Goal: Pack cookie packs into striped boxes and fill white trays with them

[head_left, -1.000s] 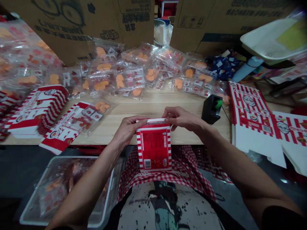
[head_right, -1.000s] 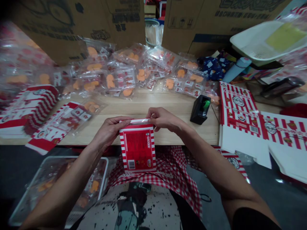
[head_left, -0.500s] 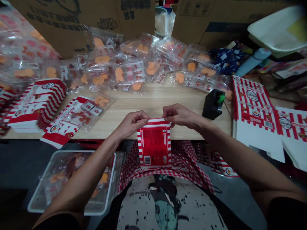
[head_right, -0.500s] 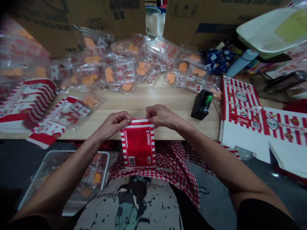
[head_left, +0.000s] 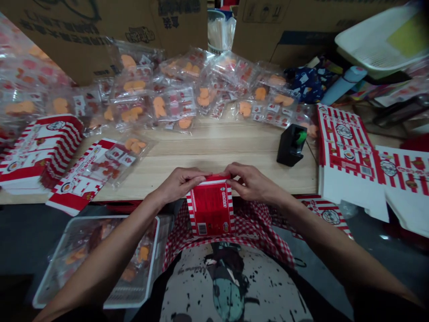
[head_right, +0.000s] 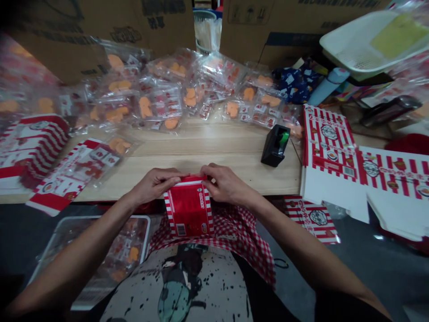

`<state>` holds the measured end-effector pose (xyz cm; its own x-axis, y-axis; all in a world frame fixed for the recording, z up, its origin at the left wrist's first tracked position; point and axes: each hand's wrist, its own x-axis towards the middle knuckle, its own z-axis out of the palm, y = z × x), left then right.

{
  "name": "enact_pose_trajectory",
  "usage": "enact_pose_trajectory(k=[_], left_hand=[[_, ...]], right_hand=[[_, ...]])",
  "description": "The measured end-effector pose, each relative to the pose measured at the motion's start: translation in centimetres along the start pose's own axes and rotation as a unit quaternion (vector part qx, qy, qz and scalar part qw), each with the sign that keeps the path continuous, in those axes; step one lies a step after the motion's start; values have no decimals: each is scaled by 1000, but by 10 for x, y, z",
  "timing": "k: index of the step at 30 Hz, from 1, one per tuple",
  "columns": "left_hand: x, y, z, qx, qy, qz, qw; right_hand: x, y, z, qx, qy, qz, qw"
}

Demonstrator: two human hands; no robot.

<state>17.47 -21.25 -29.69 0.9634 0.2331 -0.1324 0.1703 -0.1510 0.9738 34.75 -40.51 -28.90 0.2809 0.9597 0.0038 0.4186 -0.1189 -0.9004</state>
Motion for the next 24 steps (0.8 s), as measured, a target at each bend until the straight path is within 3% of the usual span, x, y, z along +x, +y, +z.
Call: enact_pose_trajectory(k=[3,6,7,9,11,12,13,15,16,17,20,24], left_hand=[[-6,6,-2,9,6,7,1000],[-8,44,-6,89,71,100,988],[-7,62,-9,144,97,150,973],[-1,96,-16,264,170,263,912],[13,117,-18,324,233,344,850],[23,119,-16,326,250,369,833],[34,117,-12,317,252,382,831],[57,103,1,279,234,375,852],[67,93,7,264,224,355,868],[75,84,13,250,221,332,882],[88,67,19,226,222,285,905],[87,71,16,221,210,285,909]], right_hand=[[-2,-6,11,51,49,17,997],[0,-33,4,142,112,3,984],[1,-45,-4,146,139,-23,979],[1,-61,-28,112,194,-76,972],[-4,-56,-58,39,269,-83,959],[-9,-45,-74,-9,317,-56,947],[-15,-28,-88,-62,373,-6,926],[-30,15,-110,-160,467,151,857],[-36,37,-115,-178,487,226,825],[-40,58,-118,-180,484,276,811],[-42,97,-115,-147,474,332,802],[-39,106,-117,-35,478,319,818]])
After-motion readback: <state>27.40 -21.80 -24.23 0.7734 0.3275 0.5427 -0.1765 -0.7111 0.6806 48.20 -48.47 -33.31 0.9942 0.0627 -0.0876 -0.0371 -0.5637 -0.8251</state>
